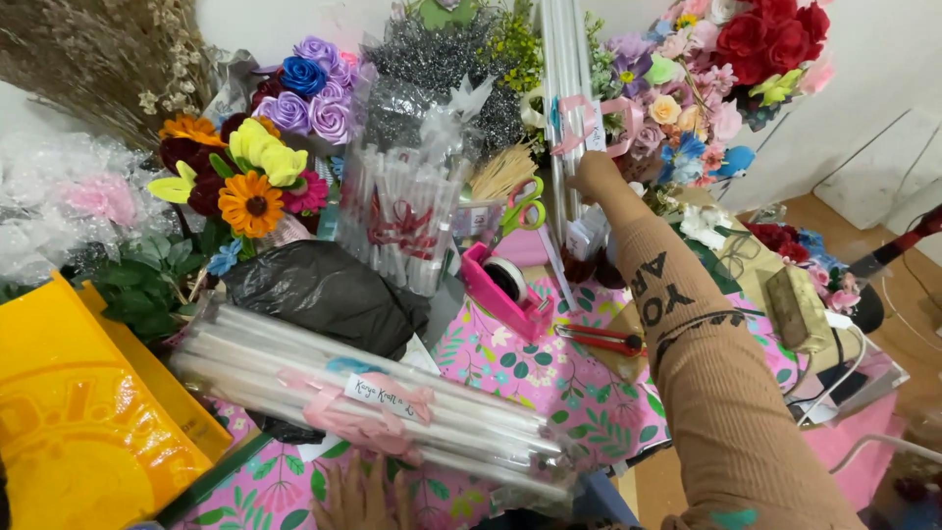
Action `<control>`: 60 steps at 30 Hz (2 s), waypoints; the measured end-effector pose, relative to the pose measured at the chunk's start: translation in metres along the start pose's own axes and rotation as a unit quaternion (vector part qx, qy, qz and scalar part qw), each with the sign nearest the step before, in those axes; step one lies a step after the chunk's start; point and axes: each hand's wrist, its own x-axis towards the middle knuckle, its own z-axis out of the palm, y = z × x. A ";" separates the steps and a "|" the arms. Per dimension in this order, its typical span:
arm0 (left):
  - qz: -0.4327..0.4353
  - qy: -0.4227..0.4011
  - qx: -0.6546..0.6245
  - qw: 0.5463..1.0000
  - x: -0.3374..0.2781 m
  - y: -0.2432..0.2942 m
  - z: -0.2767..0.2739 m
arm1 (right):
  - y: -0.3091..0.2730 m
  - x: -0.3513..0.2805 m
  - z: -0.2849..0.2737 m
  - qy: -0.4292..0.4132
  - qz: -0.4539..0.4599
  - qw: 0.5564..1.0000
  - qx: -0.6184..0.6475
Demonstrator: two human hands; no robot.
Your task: The person sits on the floor and wraps clear plastic sleeves around bundles of white flower stems. They secure the sleeves with tape and then use scissors to trim the excess plastic from the ends of the bundles.
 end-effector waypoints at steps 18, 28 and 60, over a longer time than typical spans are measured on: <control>-0.024 -0.092 -0.173 0.980 0.034 0.039 -0.048 | 0.088 -0.237 -0.077 0.294 -0.503 0.752 0.310; 0.107 -0.177 -0.247 0.947 0.050 0.186 -0.051 | 0.340 -0.403 0.151 -0.097 -0.236 0.790 0.557; 0.046 -0.270 -0.119 0.954 0.047 0.211 -0.048 | 0.529 -0.388 0.135 -0.217 -0.013 0.880 0.422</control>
